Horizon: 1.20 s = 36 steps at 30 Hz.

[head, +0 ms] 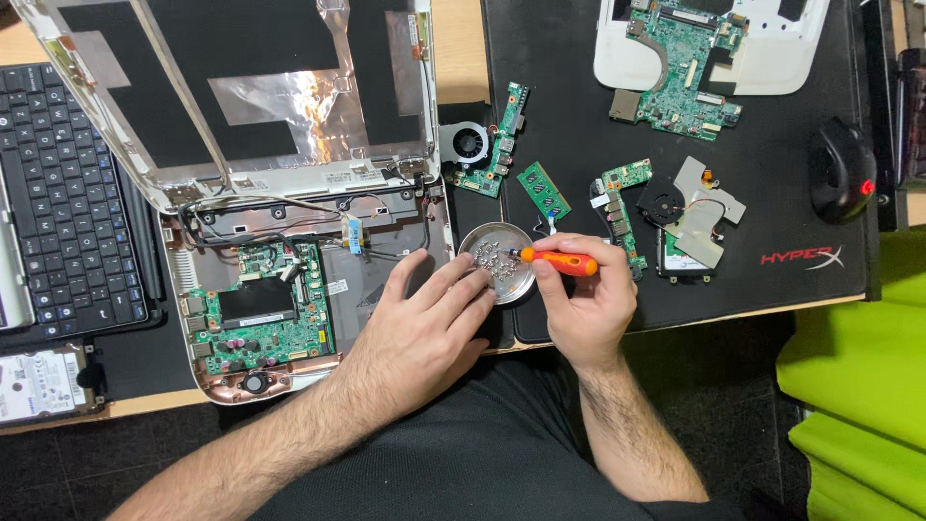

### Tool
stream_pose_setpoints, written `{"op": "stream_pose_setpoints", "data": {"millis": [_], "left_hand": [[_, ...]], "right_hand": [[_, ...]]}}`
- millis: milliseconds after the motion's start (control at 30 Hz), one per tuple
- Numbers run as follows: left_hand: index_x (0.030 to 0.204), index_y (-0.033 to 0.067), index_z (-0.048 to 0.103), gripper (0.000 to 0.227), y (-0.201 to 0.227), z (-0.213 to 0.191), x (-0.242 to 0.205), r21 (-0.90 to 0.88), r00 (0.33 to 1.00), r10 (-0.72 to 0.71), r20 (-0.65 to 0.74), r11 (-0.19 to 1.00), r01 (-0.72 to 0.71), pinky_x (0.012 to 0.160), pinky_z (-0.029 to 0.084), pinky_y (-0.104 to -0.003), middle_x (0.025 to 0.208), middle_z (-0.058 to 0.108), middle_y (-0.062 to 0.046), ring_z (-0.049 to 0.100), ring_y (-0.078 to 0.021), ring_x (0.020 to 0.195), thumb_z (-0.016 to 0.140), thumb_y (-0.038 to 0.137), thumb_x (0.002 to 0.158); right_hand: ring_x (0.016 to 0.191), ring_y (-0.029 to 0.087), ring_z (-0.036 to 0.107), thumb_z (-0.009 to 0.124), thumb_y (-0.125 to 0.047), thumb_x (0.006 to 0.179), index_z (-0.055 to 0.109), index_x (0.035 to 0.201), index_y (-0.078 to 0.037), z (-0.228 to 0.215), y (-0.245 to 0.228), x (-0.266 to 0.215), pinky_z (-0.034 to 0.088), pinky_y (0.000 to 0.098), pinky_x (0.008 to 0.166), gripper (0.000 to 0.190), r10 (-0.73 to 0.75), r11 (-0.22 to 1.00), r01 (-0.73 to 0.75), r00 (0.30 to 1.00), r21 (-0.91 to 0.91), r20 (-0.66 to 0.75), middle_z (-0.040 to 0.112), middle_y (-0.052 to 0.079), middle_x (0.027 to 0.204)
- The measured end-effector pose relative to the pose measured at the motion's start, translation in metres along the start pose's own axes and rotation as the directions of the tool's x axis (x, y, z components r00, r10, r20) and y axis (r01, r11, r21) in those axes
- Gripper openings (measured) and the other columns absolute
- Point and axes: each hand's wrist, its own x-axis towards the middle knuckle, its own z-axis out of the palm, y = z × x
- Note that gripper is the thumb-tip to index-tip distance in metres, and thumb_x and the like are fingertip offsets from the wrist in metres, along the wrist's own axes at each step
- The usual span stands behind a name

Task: The person places a motherboard into the laptop chassis, then uses a screwdriver to secure it with multiple screws. They also install a cooling fan and tighten its screws. The workspace contains disassembled laptop parts and tools.

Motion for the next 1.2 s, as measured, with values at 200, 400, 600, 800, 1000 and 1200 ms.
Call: {"op": "stream_pose_setpoints", "data": {"millis": [200,400,600,800,1000,1200], "left_hand": [[0.144,0.0082,0.08,0.072,0.0,0.0,0.0,-0.003,1.0,-0.002,0.001,1.0,0.002,0.133,0.048,-0.071,0.151,0.077,-0.013,0.066,-0.0334,0.158,0.105,0.035,0.082],[0.145,0.0082,0.08,0.071,0.0,0.001,0.0,-0.007,1.0,-0.005,0.006,1.0,0.005,0.133,0.047,-0.071,0.151,0.077,-0.013,0.066,-0.0333,0.159,0.105,0.035,0.084],[0.145,0.0081,0.08,0.071,0.001,0.0,0.0,-0.011,1.0,-0.01,0.013,1.0,0.01,0.133,0.048,-0.071,0.152,0.077,-0.014,0.066,-0.034,0.159,0.104,0.035,0.083],[0.146,0.0078,0.08,0.071,0.001,0.001,-0.001,-0.016,1.0,-0.013,0.012,1.0,0.013,0.134,0.047,-0.071,0.152,0.076,-0.014,0.065,-0.0337,0.159,0.103,0.036,0.085],[0.145,0.0061,0.08,0.068,0.002,-0.001,0.0,-0.076,1.0,-0.018,-0.014,0.997,0.017,0.134,0.048,-0.067,0.15,0.078,-0.014,0.068,-0.0331,0.157,0.103,0.037,0.088],[0.128,0.01,0.083,0.029,-0.004,-0.009,0.003,-0.252,0.963,-0.154,-0.219,0.963,0.096,0.104,0.065,-0.052,0.123,0.077,-0.007,0.081,-0.0335,0.121,0.088,0.031,0.108]], "right_hand": [[0.105,0.041,0.088,0.091,0.003,0.11,0.069,0.123,0.012,0.002,-0.001,0.0,0.072,0.0478,0.094,0.027,0.005,1.0,-0.005,1.0,-0.001,0.017,0.087,0.027,0.109],[0.107,0.041,0.088,0.091,0.004,0.11,0.068,0.123,0.012,0.001,0.0,0.0,0.071,0.0476,0.095,0.028,0.012,1.0,-0.012,1.0,0.012,0.024,0.086,0.027,0.11],[0.106,0.041,0.087,0.09,0.004,0.11,0.067,0.124,0.013,-0.001,0.003,-0.002,0.071,0.048,0.095,0.028,-0.007,1.0,0.007,1.0,0.007,0.002,0.085,0.028,0.109],[0.103,0.038,0.085,0.091,0.003,0.109,0.066,0.125,0.011,0.002,0.003,-0.003,0.071,0.0477,0.093,0.03,0.02,0.997,-0.016,0.999,0.073,-0.043,0.084,0.028,0.106],[0.1,0.041,0.085,0.092,0.003,0.109,0.066,0.121,0.012,0.005,-0.001,-0.004,0.07,0.0493,0.093,0.03,-0.059,0.998,0.059,0.996,0.0,-0.065,0.085,0.03,0.104],[0.077,0.025,0.082,0.086,-0.016,0.116,0.057,0.131,0.005,0.01,-0.018,-0.004,0.072,0.0345,0.07,0.039,0.166,0.972,-0.139,0.976,0.19,-0.137,0.083,0.033,0.105]]}}
